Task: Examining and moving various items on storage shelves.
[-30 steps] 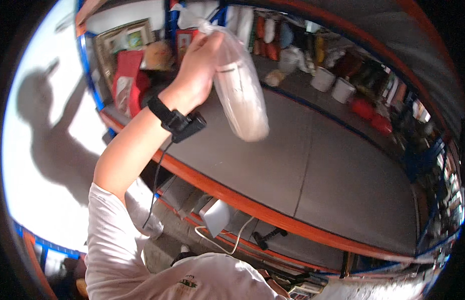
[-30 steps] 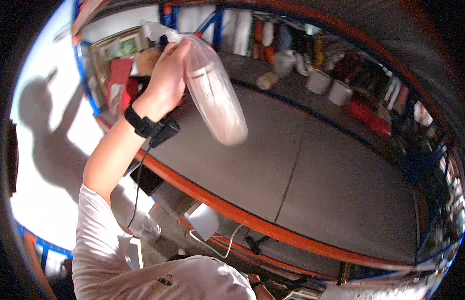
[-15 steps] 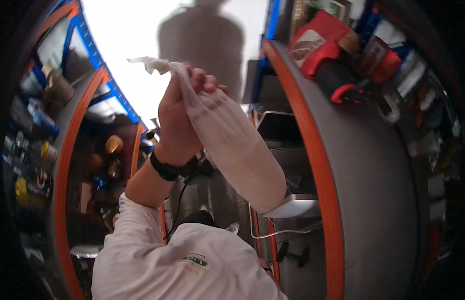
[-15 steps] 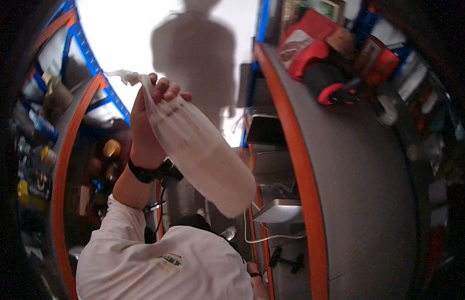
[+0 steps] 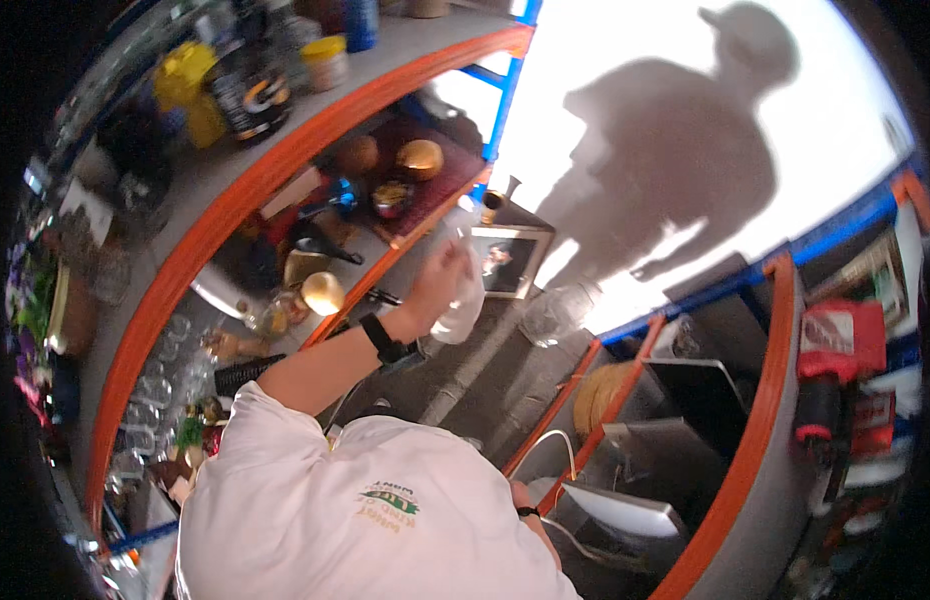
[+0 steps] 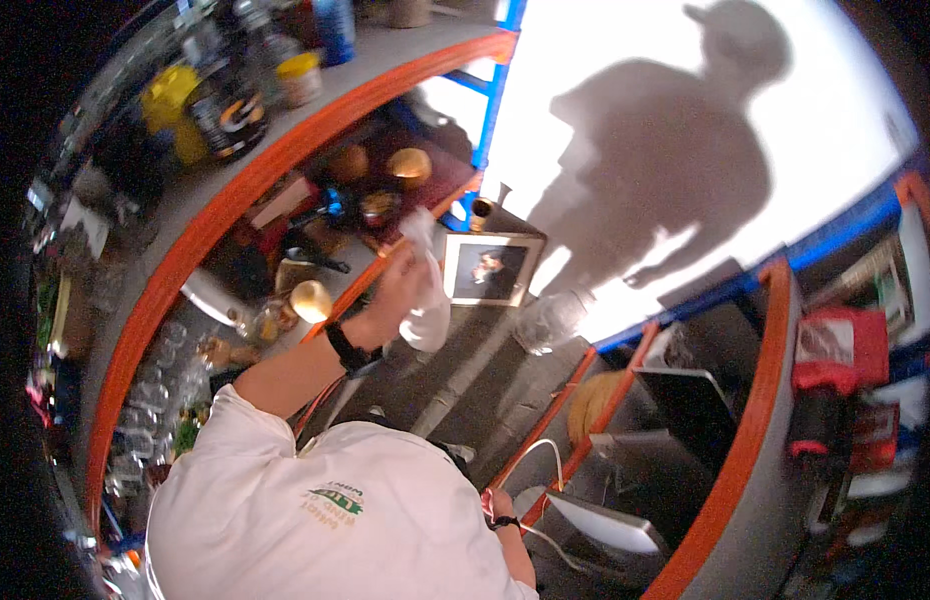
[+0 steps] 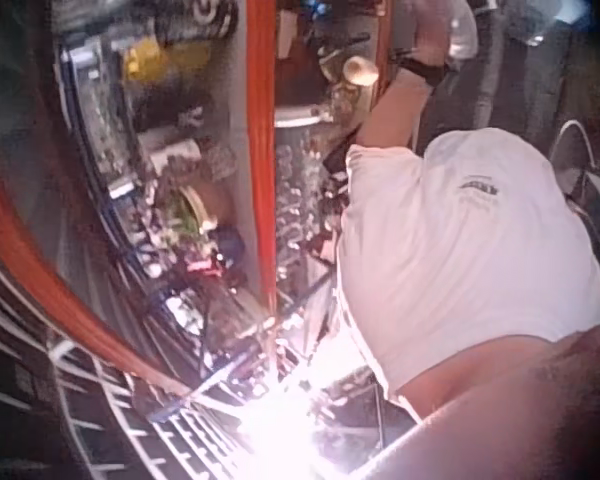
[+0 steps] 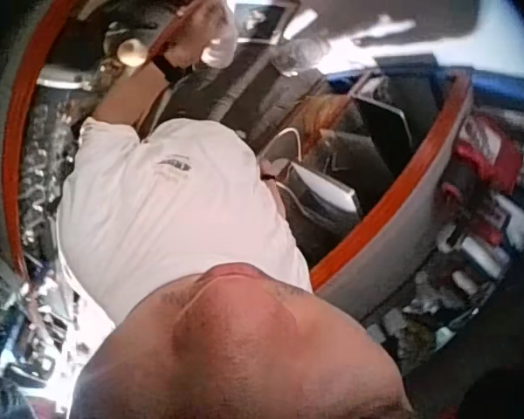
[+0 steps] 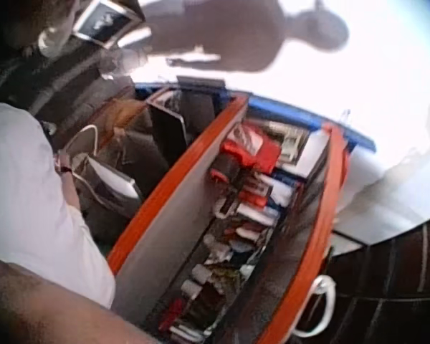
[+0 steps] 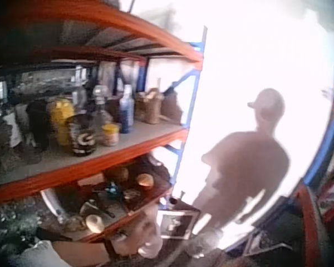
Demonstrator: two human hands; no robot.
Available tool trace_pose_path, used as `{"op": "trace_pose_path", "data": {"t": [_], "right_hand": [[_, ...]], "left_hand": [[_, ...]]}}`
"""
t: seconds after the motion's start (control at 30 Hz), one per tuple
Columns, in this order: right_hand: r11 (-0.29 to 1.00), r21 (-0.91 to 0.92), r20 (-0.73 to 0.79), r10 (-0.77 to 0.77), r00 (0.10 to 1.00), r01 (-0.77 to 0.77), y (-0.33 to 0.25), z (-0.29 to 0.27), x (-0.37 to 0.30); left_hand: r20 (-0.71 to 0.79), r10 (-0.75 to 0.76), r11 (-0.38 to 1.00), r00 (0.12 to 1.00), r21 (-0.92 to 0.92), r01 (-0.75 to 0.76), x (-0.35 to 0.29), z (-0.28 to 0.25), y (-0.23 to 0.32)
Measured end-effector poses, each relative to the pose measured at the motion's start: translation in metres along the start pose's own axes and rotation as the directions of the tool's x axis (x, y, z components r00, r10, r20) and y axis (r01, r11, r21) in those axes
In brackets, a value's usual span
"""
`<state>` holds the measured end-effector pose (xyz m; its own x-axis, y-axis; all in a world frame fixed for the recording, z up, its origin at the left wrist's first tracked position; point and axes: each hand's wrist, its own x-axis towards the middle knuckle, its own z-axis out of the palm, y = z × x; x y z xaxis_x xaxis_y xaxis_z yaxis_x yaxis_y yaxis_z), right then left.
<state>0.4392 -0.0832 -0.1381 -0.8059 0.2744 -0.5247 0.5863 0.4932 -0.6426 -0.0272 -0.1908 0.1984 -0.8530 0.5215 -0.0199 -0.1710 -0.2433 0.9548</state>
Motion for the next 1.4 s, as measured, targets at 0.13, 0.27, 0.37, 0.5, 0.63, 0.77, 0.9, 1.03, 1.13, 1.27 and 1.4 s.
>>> {"op": "trace_pose_path", "data": {"t": [0.13, 0.27, 0.37, 0.5, 0.63, 0.77, 0.9, 1.03, 1.13, 1.27, 1.4], "right_hand": [[0.602, 0.728, 0.125, 0.352, 0.928, -0.327, -0.102, -0.038, 0.057], [0.735, 0.667, 0.118, 0.06, 0.991, -0.124, -0.231, -0.065, 0.109], [0.758, 0.651, 0.169, -0.098, 0.981, -0.037, -0.326, -0.071, 0.122], [0.795, 0.602, 0.209, -0.249, 0.946, 0.076, -0.414, -0.056, 0.124], [0.805, 0.564, 0.252, -0.379, 0.891, 0.183, -0.444, -0.029, 0.127], [0.923, 0.259, 0.26, -0.35, 0.9, 0.284, -0.443, -0.022, 0.133], [0.891, 0.288, 0.211, -0.417, 0.884, 0.351, -0.44, -0.022, 0.136], [0.893, 0.3, 0.343, -0.43, 0.835, 0.337, -0.444, -0.02, 0.146], [0.89, 0.345, 0.381, -0.423, 0.823, 0.298, -0.445, -0.019, 0.151], [0.857, 0.213, 0.512, -0.507, 0.694, 0.469, -0.451, -0.021, 0.161], [0.816, 0.255, 0.628, -0.548, 0.553, 0.519, -0.442, -0.022, 0.168]], "left_hand": [[-0.018, 0.016, 0.942, 1.0, 0.336, -0.009, -0.033, -0.087, -0.051], [0.046, 0.006, 0.956, 0.999, 0.293, -0.019, -0.061, -0.144, -0.076], [0.116, -0.037, 0.903, 0.993, 0.429, -0.017, -0.084, -0.174, -0.071], [0.275, 0.024, 0.72, 0.961, 0.662, -0.207, -0.103, -0.201, -0.055], [0.318, -0.043, 0.656, 0.947, 0.724, -0.213, -0.115, -0.215, -0.046], [0.385, -0.154, 0.701, 0.91, 0.691, -0.174, -0.12, -0.217, -0.043], [0.361, -0.157, 0.686, 0.919, 0.71, -0.162, -0.126, -0.217, -0.044], [0.267, -0.131, 0.712, 0.955, 0.695, -0.097, -0.137, -0.217, -0.046], [0.166, -0.11, 0.711, 0.98, 0.702, -0.039, -0.15, -0.217, -0.043], [0.07, -0.216, 0.733, 0.974, 0.67, 0.115, -0.17, -0.213, -0.035], [-0.09, -0.211, 0.679, 0.973, 0.703, 0.212, -0.193, -0.193, -0.036]]}}
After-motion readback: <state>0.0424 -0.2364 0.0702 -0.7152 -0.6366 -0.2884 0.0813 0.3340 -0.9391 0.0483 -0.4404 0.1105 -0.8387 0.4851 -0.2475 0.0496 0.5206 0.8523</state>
